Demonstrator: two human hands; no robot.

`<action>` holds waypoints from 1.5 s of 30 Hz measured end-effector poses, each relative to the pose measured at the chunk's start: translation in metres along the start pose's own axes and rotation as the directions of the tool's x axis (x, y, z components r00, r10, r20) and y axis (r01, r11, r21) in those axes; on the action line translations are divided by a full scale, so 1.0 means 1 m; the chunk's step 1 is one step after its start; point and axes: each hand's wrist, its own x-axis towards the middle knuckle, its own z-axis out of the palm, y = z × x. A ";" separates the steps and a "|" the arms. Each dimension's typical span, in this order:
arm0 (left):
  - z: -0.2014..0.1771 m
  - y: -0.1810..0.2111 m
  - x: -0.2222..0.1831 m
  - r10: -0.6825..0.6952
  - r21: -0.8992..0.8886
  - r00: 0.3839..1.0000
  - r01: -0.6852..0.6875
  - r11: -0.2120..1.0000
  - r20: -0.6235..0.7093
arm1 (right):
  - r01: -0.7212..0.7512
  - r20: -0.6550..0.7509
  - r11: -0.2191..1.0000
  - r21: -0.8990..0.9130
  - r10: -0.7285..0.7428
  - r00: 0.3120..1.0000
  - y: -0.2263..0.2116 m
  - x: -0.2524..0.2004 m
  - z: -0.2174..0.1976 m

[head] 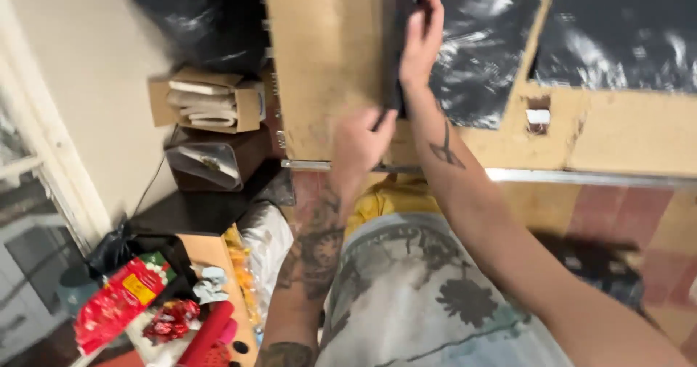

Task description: Folding black plastic bags and stacking them into a plastic crate at a packaging station.

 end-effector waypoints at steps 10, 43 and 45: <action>0.172 0.013 0.016 0.830 -0.015 0.553 -0.831 0.556 0.070 | 0.552 0.652 0.529 -0.645 0.004 0.758 -0.008 -0.053 -0.252; 0.116 0.034 0.021 0.071 -0.036 0.950 -0.063 0.997 0.303 | 0.776 0.793 0.387 -0.499 -0.157 0.588 -0.065 0.119 -0.176; 0.092 0.040 0.033 -0.251 0.124 0.943 0.228 0.966 0.217 | 0.723 0.764 0.400 -0.563 -0.082 0.640 -0.050 0.112 -0.189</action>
